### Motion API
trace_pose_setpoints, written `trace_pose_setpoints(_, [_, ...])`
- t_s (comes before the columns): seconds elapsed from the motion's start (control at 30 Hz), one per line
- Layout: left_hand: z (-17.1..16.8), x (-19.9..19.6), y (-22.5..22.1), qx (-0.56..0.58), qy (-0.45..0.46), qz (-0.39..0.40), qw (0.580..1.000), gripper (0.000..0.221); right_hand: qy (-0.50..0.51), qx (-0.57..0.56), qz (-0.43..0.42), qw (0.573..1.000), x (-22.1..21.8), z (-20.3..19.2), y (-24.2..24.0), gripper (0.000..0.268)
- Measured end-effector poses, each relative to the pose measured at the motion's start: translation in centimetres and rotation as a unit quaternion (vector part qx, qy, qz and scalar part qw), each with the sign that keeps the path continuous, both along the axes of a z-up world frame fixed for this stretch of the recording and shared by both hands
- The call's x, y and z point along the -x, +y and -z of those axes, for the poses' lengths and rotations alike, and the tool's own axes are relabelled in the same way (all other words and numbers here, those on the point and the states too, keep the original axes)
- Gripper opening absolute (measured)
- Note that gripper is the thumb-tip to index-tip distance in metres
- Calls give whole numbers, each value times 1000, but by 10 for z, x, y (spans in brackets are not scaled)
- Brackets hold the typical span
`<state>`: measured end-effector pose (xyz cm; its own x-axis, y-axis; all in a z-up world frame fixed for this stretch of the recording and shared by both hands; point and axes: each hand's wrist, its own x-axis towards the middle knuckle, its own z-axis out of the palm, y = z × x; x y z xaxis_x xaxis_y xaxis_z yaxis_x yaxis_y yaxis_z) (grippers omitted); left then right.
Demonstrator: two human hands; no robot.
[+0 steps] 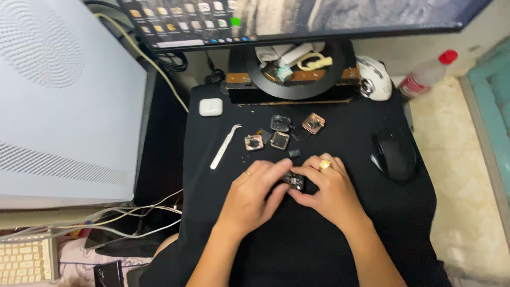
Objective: Repairing or assembling small smartwatch components on a desk
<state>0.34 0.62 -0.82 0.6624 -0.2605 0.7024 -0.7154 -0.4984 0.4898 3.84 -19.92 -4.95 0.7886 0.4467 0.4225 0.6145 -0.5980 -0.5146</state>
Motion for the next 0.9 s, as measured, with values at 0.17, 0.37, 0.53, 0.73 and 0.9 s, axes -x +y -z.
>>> trace_pose_setpoints(0.17, [14,-1,0,-19,14,-3,1000,39,-14,-6,-17,1000,-1,-1,-1,37])
trace_pose_setpoints(0.37, [-6,8,-3,17,114,38,993,36,4,31,-2,999,3,-7,-1,37])
trace_pose_setpoints(0.53, [-8,6,-1,-44,69,20,996,35,-23,33,-6,999,1,-6,0,38])
trace_pose_setpoints(0.73, [-6,8,0,-24,72,18,997,38,-6,37,4,999,3,-1,-1,38])
trace_pose_setpoints(0.9, [-12,8,1,-19,78,25,996,37,-15,32,-3,999,1,-2,0,37])
